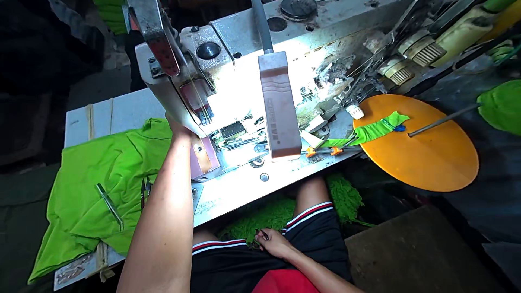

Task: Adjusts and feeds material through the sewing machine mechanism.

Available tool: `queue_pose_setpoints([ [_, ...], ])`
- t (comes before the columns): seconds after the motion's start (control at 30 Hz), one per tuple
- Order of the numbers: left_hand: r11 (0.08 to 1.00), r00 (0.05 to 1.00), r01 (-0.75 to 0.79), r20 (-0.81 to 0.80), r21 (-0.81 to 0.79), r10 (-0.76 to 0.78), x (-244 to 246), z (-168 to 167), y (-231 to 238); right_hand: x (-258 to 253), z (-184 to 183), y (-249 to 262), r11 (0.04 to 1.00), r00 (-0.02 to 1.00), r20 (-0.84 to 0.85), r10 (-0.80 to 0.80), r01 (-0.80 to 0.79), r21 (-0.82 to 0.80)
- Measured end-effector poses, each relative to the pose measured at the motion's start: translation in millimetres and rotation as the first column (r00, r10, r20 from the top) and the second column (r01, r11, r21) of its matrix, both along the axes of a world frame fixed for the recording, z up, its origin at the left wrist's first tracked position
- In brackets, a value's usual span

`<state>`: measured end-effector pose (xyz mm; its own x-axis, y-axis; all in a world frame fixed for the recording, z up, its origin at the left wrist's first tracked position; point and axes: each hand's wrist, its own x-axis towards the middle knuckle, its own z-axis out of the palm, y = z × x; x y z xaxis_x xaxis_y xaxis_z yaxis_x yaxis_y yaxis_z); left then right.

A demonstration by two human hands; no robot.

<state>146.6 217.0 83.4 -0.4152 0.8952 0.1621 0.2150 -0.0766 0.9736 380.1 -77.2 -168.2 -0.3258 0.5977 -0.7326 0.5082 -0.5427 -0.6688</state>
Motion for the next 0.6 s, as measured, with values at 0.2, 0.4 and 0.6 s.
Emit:
queue_pose_setpoints([
  [0.2,0.998,0.978,-0.028,-0.209,-0.049,0.018,-1.5,0.2,-3.1,0.2,0.3,0.2,0.999,0.999,0.015,0.047,-0.048,0.022],
  [0.4,0.997,0.998,-0.045,-0.031,0.064,0.047,3.8,0.9,-5.2,1.2,0.1,0.5,0.996,0.997,0.018,0.077,-0.078,0.036],
  [0.6,0.996,0.998,-0.054,-0.010,0.067,0.055,6.9,2.1,-9.0,1.7,-1.6,-0.2,0.995,0.996,0.019,0.085,-0.086,0.041],
])
